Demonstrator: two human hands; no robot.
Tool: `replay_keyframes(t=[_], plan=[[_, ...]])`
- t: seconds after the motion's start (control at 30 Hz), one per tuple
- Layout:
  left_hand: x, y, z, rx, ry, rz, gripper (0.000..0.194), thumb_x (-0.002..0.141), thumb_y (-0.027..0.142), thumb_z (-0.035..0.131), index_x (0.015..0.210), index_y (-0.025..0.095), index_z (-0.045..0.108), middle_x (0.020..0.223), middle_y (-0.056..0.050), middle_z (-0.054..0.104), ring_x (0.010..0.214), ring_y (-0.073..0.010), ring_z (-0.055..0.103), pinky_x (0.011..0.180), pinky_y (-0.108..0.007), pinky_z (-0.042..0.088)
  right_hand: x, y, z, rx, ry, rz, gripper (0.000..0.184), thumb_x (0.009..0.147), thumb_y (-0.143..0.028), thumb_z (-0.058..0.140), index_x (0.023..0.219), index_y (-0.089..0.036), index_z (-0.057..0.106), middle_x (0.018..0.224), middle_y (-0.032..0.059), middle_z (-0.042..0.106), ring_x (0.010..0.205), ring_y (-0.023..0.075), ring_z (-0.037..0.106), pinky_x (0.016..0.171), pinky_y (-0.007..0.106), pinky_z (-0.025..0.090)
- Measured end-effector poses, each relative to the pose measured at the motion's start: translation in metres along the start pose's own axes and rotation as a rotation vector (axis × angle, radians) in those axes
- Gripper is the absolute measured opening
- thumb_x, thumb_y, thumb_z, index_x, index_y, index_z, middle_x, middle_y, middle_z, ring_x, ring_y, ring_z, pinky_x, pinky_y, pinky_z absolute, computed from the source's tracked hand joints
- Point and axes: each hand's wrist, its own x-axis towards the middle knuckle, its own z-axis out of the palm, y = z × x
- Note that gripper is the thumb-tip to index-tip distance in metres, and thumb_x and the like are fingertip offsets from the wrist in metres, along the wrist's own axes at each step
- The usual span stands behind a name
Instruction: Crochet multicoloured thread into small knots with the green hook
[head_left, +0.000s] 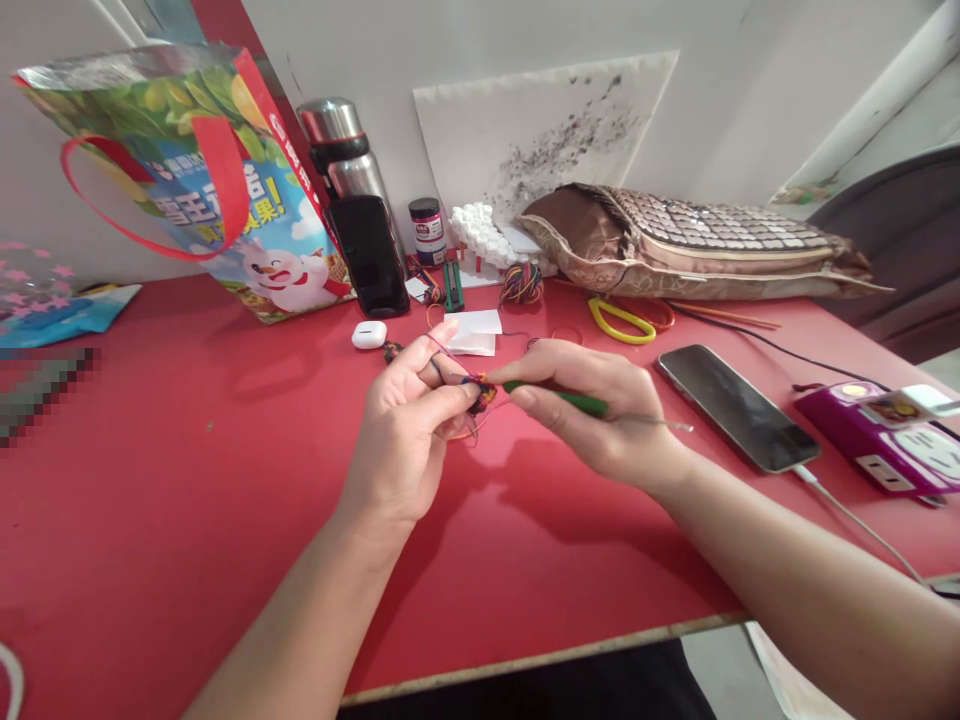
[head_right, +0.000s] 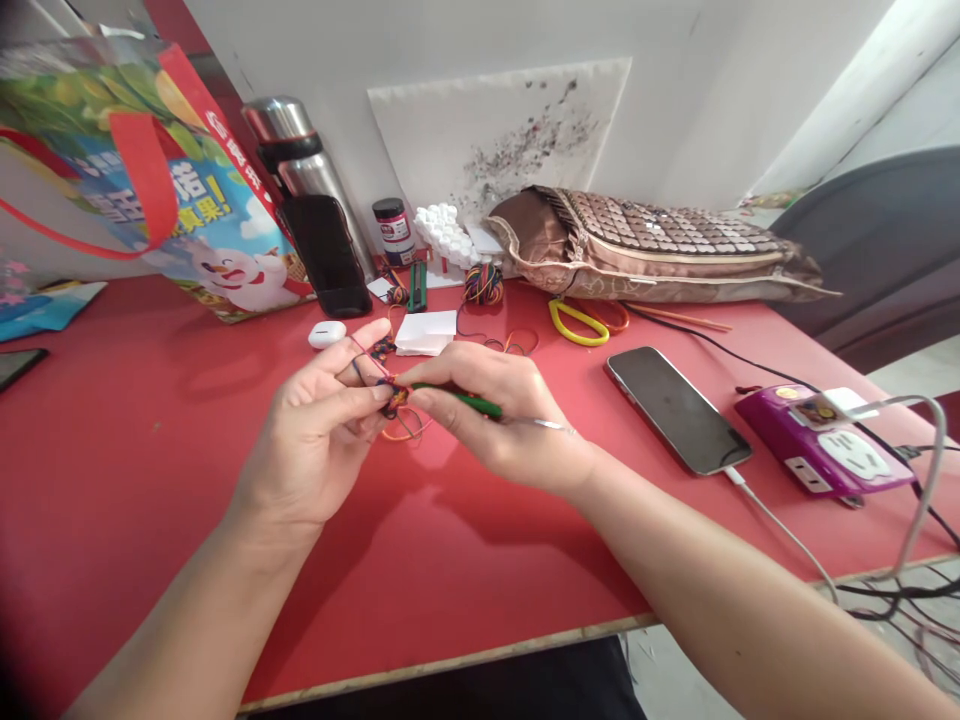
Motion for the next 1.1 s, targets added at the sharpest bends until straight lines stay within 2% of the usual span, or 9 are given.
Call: replay_keyframes(t=[0.17, 0.23, 0.3, 0.4, 0.47, 0.67, 0.77, 0.9, 1.1], plan=[[0.000, 0.003, 0.002, -0.214, 0.002, -0.218, 0.050, 0.060, 0.000, 0.075, 0.109, 0.013, 0.073, 0.070, 0.005, 0.058, 0.048, -0.0025, 0.039, 0.045, -0.016, 0.034, -0.007, 0.014, 0.008, -0.390, -0.045, -0.411, 0.023, 0.105, -0.015, 0.059, 0.127, -0.016, 0.067, 0.094, 0.0097, 0.070, 0.080, 0.0196, 0.065, 0.071, 0.031, 0.055], [0.001, 0.003, 0.001, -0.213, -0.020, -0.208, 0.049, 0.062, 0.002, 0.076, 0.109, 0.013, 0.073, 0.070, 0.006, 0.057, 0.048, -0.0028, 0.037, 0.045, -0.016, 0.035, -0.008, 0.017, 0.011, -0.528, -0.038, -0.505, 0.026, 0.106, -0.015, 0.057, 0.131, -0.014, 0.063, 0.091, 0.0092, 0.068, 0.079, 0.0203, 0.063, 0.071, 0.032, 0.056], [0.001, 0.001, 0.001, -0.150, -0.041, -0.117, 0.051, 0.066, 0.005, 0.077, 0.117, 0.014, 0.073, 0.070, 0.006, 0.056, 0.051, -0.0048, 0.039, 0.047, -0.018, 0.038, -0.008, 0.018, 0.015, -0.649, -0.023, -0.543, 0.026, 0.106, -0.016, 0.056, 0.131, -0.012, 0.061, 0.088, 0.0084, 0.066, 0.075, 0.0210, 0.060, 0.070, 0.033, 0.055], [0.001, -0.003, -0.001, 0.034, -0.056, 0.117, 0.061, 0.075, 0.011, 0.080, 0.134, 0.017, 0.069, 0.073, 0.004, 0.057, 0.063, -0.0105, 0.052, 0.058, -0.023, 0.048, -0.008, 0.015, 0.021, -0.748, 0.008, -0.521, 0.022, 0.108, -0.018, 0.054, 0.127, -0.011, 0.061, 0.084, 0.0085, 0.066, 0.072, 0.0220, 0.060, 0.068, 0.035, 0.054], [0.001, -0.007, -0.002, 0.178, -0.057, 0.248, 0.065, 0.080, 0.015, 0.081, 0.143, 0.019, 0.065, 0.076, 0.003, 0.058, 0.071, -0.0129, 0.056, 0.065, -0.024, 0.050, -0.009, 0.011, 0.023, -0.732, 0.020, -0.481, 0.019, 0.108, -0.019, 0.054, 0.125, -0.012, 0.061, 0.084, 0.0085, 0.067, 0.072, 0.0218, 0.061, 0.066, 0.034, 0.054], [0.000, -0.009, -0.008, 0.465, -0.110, 0.463, 0.060, 0.090, 0.017, 0.072, 0.148, 0.022, 0.064, 0.078, 0.002, 0.053, 0.072, -0.0137, 0.053, 0.066, -0.025, 0.049, -0.010, -0.003, 0.019, -0.517, 0.055, -0.368, 0.018, 0.104, -0.011, 0.058, 0.120, -0.013, 0.066, 0.085, 0.0084, 0.068, 0.069, 0.0182, 0.062, 0.061, 0.030, 0.052], [0.001, -0.009, -0.010, 0.520, -0.120, 0.481, 0.061, 0.091, 0.016, 0.069, 0.151, 0.022, 0.062, 0.078, 0.003, 0.052, 0.070, -0.0129, 0.051, 0.065, -0.025, 0.048, -0.008, -0.007, 0.013, -0.386, 0.046, -0.295, 0.016, 0.102, -0.010, 0.060, 0.113, -0.016, 0.070, 0.082, 0.0063, 0.068, 0.068, 0.0165, 0.062, 0.060, 0.028, 0.051], [0.002, -0.008, -0.011, 0.526, -0.120, 0.440, 0.062, 0.091, 0.016, 0.069, 0.152, 0.020, 0.060, 0.077, 0.003, 0.053, 0.070, -0.0131, 0.053, 0.065, -0.025, 0.049, -0.003, -0.010, 0.006, -0.241, 0.061, -0.193, 0.011, 0.099, -0.009, 0.064, 0.099, -0.016, 0.072, 0.079, 0.0043, 0.071, 0.066, 0.0136, 0.062, 0.060, 0.026, 0.048], [0.002, -0.007, -0.010, 0.526, -0.129, 0.431, 0.060, 0.090, 0.013, 0.067, 0.149, 0.020, 0.063, 0.076, 0.003, 0.056, 0.070, -0.0128, 0.055, 0.067, -0.025, 0.050, 0.002, -0.017, -0.002, -0.139, 0.050, -0.007, 0.019, 0.097, -0.011, 0.064, 0.083, -0.019, 0.073, 0.072, 0.0012, 0.070, 0.060, 0.0125, 0.057, 0.058, 0.027, 0.045]])
